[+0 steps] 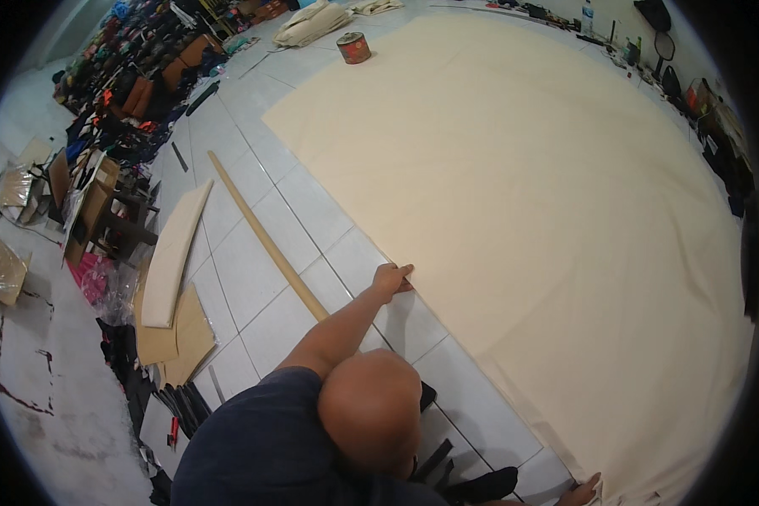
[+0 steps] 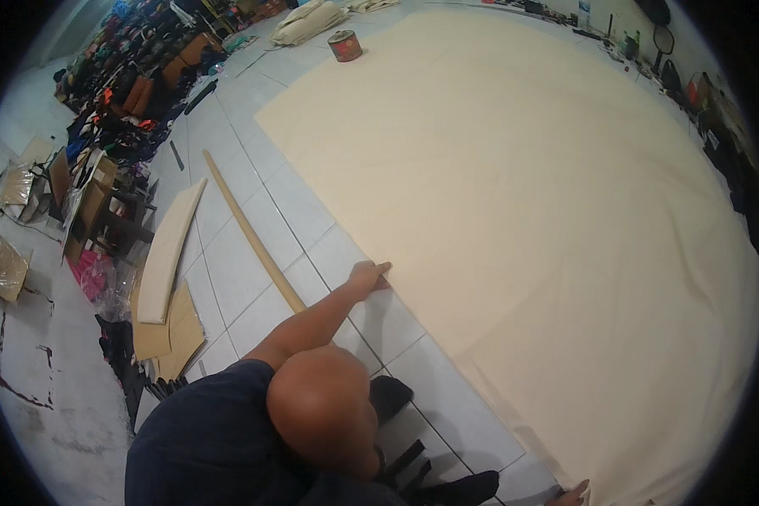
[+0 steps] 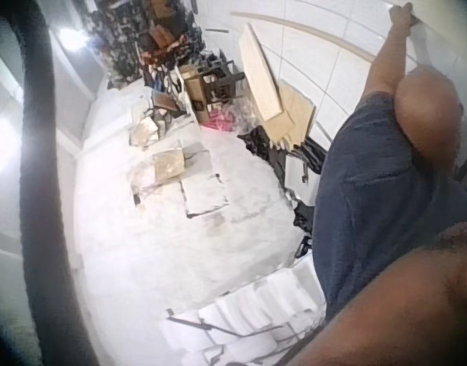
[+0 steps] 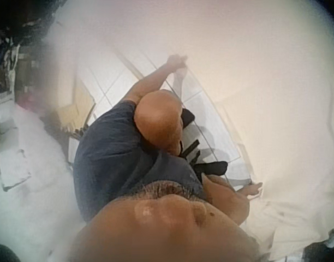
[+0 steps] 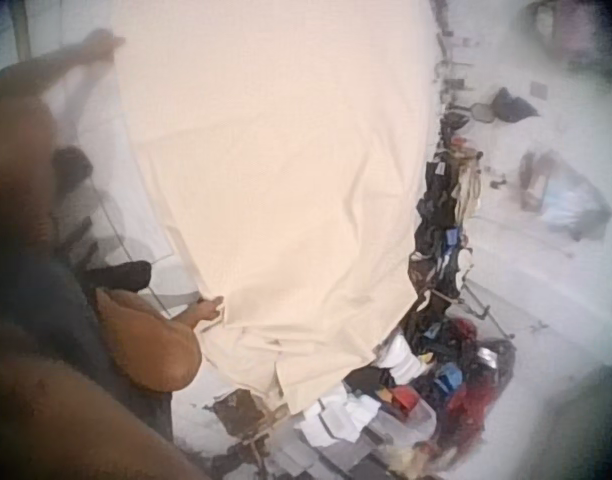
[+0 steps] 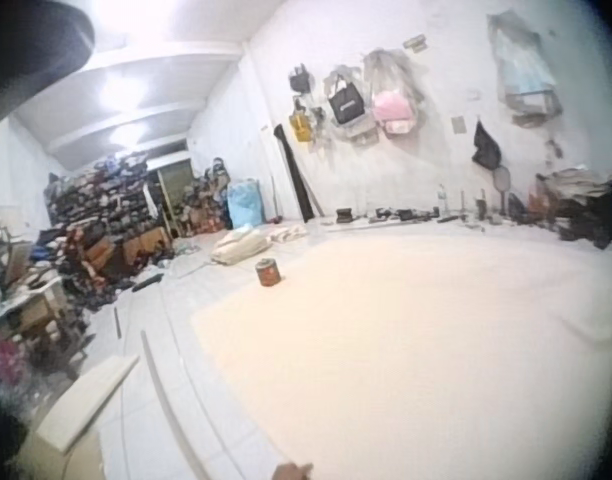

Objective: The person lays out a large piece of light-colored fabric on a tiled floor, uses a wooden dowel to measure and mark a straight line, then cuts the fabric along that line with scissors. The cut piece is lifted and set aside.

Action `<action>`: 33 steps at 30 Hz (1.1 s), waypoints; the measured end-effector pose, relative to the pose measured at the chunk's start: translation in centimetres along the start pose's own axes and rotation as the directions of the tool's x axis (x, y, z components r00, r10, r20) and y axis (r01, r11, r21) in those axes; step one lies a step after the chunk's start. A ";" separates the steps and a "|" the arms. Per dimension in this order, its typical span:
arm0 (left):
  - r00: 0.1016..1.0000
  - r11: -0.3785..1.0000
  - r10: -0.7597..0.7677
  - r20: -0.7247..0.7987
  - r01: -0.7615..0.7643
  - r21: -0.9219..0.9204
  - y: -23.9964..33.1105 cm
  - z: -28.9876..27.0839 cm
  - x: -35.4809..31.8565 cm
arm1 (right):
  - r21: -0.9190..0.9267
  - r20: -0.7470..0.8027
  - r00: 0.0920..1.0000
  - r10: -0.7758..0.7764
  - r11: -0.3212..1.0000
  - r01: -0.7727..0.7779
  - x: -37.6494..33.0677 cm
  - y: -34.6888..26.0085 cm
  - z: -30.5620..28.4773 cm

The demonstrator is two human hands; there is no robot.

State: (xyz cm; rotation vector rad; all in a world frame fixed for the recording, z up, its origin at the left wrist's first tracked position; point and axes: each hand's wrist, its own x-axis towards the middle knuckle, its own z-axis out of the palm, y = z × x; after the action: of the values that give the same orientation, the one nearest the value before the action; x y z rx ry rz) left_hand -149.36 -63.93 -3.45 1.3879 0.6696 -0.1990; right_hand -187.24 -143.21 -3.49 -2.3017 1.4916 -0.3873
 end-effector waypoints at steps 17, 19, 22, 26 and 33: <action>0.983 0.998 -0.016 -0.184 0.027 0.059 4.7 -5.2 0.7 | 0.758 0.407 0.875 0.262 0.437 -0.483 -4.6 -17.2 -5.3; 0.987 0.999 -0.050 -0.155 0.050 0.001 3.7 -5.2 0.7 | 0.823 0.410 0.889 0.204 0.338 -0.457 -3.0 -20.4 -7.8; 0.971 0.997 -0.053 -0.235 0.063 0.037 3.8 -5.0 0.2 | 0.913 0.326 0.945 -0.037 0.272 -0.304 -2.9 -28.0 -12.7; 0.991 0.996 -0.029 -0.128 0.039 0.080 4.3 -8.3 1.5 | 0.698 0.019 0.996 -0.090 0.715 0.052 -2.7 -22.5 -12.6; 0.990 0.984 -0.011 -0.137 0.035 0.175 4.4 -5.6 0.4 | 0.496 0.353 0.909 0.221 0.780 -0.381 -7.5 -9.1 -1.2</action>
State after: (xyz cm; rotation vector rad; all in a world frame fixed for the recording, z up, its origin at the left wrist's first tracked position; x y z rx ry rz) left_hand -148.63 -57.61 -0.20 1.5757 0.7965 -0.1870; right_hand -183.30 -133.18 1.46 -1.5502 1.3518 -0.3337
